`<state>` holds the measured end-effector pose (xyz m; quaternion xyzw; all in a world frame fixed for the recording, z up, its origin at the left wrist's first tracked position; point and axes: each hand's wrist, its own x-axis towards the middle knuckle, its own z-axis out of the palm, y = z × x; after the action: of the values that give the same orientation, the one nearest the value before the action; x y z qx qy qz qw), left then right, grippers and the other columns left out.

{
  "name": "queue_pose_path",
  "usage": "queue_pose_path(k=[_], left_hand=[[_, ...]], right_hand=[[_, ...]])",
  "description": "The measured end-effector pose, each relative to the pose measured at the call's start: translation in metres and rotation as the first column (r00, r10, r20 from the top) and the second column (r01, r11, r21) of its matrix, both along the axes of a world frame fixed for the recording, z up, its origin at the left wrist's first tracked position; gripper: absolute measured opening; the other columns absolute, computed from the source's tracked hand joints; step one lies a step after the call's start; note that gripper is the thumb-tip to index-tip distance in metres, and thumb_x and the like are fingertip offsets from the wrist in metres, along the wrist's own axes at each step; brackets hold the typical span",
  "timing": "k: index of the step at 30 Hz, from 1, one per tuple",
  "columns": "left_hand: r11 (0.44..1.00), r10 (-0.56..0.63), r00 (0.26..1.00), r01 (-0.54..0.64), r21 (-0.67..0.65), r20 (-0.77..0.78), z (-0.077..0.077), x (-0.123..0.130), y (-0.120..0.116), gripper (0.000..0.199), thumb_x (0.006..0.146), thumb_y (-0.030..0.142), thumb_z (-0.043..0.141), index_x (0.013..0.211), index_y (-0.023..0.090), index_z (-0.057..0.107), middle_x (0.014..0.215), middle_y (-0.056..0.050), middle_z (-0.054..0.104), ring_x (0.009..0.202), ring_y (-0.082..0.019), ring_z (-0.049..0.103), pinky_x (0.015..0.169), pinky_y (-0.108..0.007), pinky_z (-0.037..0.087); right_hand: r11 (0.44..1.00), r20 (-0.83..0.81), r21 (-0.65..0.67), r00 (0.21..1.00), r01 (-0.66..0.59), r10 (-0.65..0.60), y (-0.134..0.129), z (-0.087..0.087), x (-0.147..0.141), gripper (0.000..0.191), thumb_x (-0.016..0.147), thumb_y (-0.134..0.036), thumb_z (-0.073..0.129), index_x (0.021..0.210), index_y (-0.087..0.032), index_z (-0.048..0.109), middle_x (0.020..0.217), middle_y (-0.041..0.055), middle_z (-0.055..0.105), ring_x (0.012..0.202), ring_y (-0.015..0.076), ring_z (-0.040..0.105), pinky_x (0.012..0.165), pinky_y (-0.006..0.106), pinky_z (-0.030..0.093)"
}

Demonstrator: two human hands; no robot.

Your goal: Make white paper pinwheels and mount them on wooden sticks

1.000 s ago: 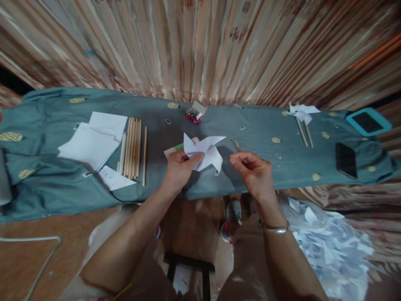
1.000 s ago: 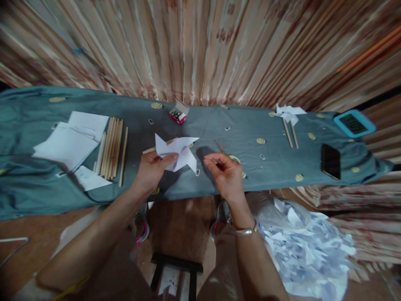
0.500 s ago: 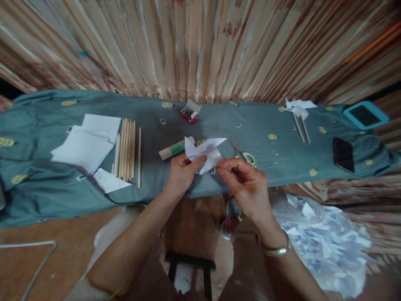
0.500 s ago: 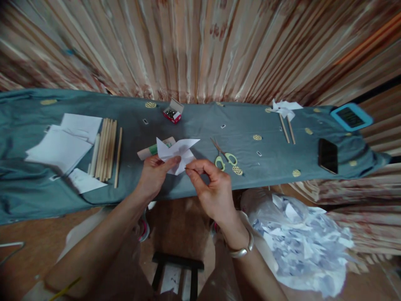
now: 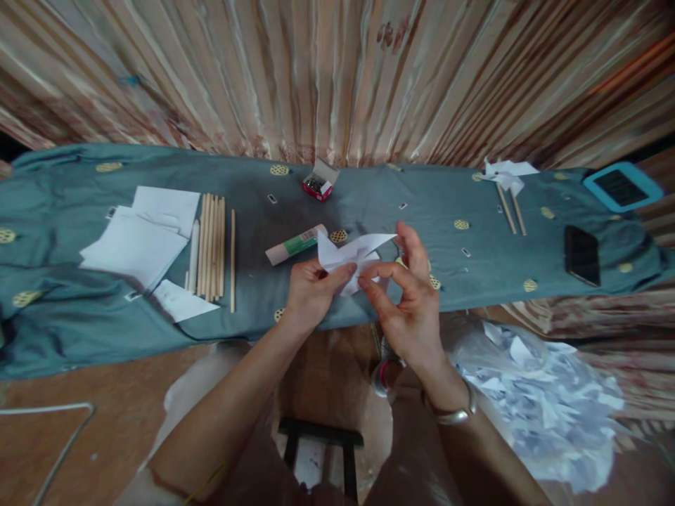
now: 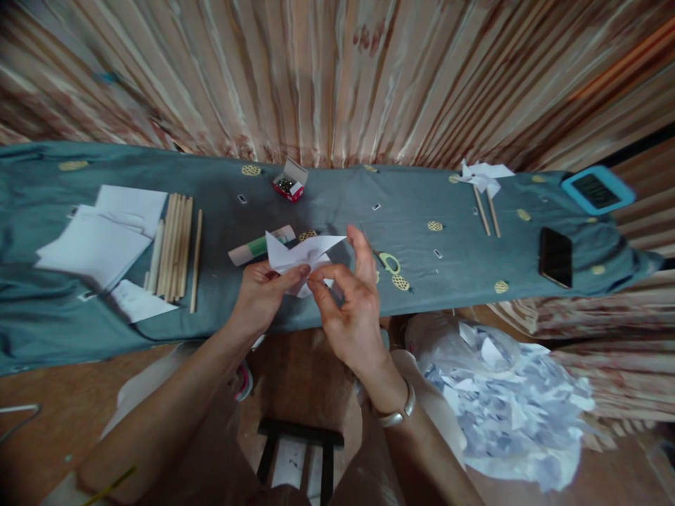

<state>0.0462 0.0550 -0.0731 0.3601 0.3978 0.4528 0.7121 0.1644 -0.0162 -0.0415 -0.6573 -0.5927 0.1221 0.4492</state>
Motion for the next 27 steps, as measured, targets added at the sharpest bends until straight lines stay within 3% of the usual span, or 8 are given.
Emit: queue_pose_path(k=[4, 13, 27], left_hand=[[1.000, -0.030, 0.999, 0.030, -0.010, -0.017, 0.000, -0.002, -0.002, 0.021, 0.052, 0.030, 0.086, 0.062, 0.014, 0.074, 0.060, 0.000, 0.070, 0.053, -0.010, 0.056, 0.053, -0.021, 0.044], [0.996, -0.068, 0.998, 0.066, -0.059, -0.018, 0.001, -0.005, -0.003, 0.029, 0.050, 0.035, 0.088, 0.062, 0.014, 0.073, 0.061, -0.001, 0.069, 0.054, -0.010, 0.056, 0.053, -0.022, 0.043], [0.988, -0.102, 0.995, 0.102, -0.115, 0.012, 0.000, -0.005, -0.002, 0.026, 0.049, 0.031, 0.089, 0.061, 0.014, 0.073, 0.061, -0.001, 0.069, 0.052, -0.010, 0.056, 0.053, -0.022, 0.043]], right_hand=[[0.999, -0.046, -0.032, 0.999, 0.001, -0.003, 0.004, -0.003, 0.002, 0.005, 0.084, -0.024, 0.066, 0.081, -0.024, 0.069, 0.152, 0.0013, 0.042, 0.148, 0.0268, 0.025, 0.120, 0.054, 0.019], [0.995, -0.167, -0.092, 0.986, -0.045, 0.030, 0.006, -0.005, 0.010, 0.002, 0.082, -0.026, 0.068, 0.081, -0.025, 0.070, 0.150, -0.0003, 0.045, 0.148, 0.0264, 0.026, 0.120, 0.053, 0.019], [0.993, -0.168, -0.102, 0.985, -0.064, 0.047, 0.006, -0.006, 0.014, 0.003, 0.083, -0.027, 0.068, 0.081, -0.024, 0.070, 0.150, 0.0014, 0.046, 0.147, 0.0255, 0.029, 0.119, 0.053, 0.020]])
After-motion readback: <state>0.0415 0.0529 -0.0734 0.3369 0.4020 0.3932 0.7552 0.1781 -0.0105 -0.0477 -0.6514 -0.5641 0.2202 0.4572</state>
